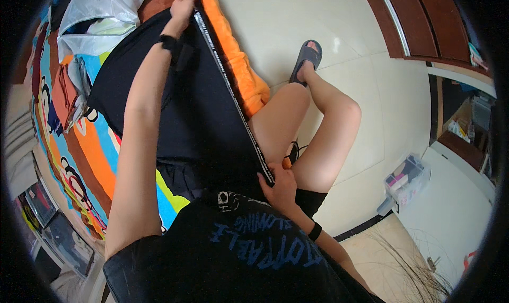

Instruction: Folding clothes and organizing items from a bag on a bed.

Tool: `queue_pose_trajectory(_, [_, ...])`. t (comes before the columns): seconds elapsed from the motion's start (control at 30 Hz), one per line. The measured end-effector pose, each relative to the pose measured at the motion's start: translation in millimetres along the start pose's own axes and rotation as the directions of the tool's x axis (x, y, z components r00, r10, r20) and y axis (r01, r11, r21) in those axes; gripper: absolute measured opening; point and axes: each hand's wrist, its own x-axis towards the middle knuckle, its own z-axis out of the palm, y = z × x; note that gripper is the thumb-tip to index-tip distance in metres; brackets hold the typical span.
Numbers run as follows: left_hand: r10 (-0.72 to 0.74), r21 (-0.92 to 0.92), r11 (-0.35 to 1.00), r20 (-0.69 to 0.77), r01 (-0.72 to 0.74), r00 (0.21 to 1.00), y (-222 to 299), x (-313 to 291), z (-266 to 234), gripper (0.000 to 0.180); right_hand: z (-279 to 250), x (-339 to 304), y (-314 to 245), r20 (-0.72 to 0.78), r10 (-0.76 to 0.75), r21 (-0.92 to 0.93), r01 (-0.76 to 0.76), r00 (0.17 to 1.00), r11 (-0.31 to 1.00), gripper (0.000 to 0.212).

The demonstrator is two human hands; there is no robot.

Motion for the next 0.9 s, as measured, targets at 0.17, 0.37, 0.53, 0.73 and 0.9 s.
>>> queue_pose_trajectory(0.17, [-0.293,-0.582,0.697,0.303,0.419,0.907,-24,-9,-43,0.021,9,0,15,-0.098,-0.014,0.131,0.027,0.995,0.991,0.027])
queue_pose_trajectory(0.37, [-0.328,-0.384,0.844,0.183,0.374,0.927,-30,18,-48,0.029,5,6,11,-0.229,-0.219,0.121,0.251,0.949,0.96,0.031])
queue_pose_trajectory(0.53, [-0.255,-0.208,0.946,-0.002,0.249,0.967,-44,34,-54,0.03,6,0,11,-0.141,-0.327,-0.024,0.327,0.935,0.945,0.04])
queue_pose_trajectory(0.73, [0.371,0.633,0.716,0.014,-0.295,0.929,-34,26,-51,0.027,4,-1,8,-0.073,-0.339,-0.112,0.331,0.938,0.937,0.046])
queue_pose_trajectory(0.9, [0.214,0.366,0.916,-0.102,-0.164,0.971,-40,28,-58,0.041,2,3,7,-0.039,-0.262,-0.017,0.262,0.964,0.965,0.047])
